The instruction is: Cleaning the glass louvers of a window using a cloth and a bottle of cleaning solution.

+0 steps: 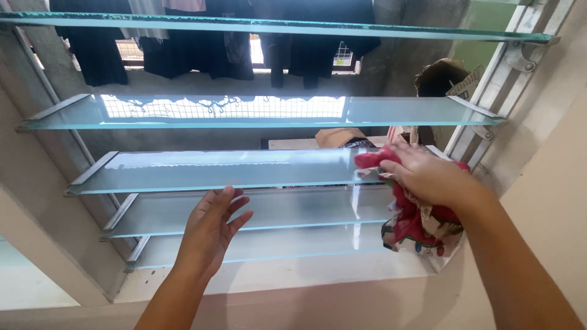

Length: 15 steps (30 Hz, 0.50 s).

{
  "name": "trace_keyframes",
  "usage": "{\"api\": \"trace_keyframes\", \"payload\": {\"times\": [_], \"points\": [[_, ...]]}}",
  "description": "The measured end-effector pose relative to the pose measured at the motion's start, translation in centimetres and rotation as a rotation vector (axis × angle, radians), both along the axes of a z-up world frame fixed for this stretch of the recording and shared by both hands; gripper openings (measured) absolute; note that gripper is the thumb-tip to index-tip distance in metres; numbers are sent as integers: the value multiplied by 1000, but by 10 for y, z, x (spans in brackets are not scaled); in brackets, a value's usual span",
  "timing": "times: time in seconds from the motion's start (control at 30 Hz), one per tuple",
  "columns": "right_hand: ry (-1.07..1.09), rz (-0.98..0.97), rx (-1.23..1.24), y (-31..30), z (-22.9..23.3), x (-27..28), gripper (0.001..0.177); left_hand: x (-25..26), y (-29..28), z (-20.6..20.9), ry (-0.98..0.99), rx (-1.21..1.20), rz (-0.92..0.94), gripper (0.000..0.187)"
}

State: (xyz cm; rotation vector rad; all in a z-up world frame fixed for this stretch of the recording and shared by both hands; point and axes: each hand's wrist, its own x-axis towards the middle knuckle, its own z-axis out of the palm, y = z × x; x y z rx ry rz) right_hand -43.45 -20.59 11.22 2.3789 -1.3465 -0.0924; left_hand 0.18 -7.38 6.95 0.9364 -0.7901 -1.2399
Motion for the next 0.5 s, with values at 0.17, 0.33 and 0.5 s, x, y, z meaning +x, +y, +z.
{"api": "trace_keyframes", "payload": {"times": [0.17,0.33,0.5], "points": [[-381,-430,227,12,47,36,57,5,-1,-2,56,-22,-29,40],[-627,-490,428,7,31,31,62,6,-3,-9,92,-36,-63,40],[-433,-315,344,44,52,32,63,9,-5,-11,83,-27,-66,42]]}}
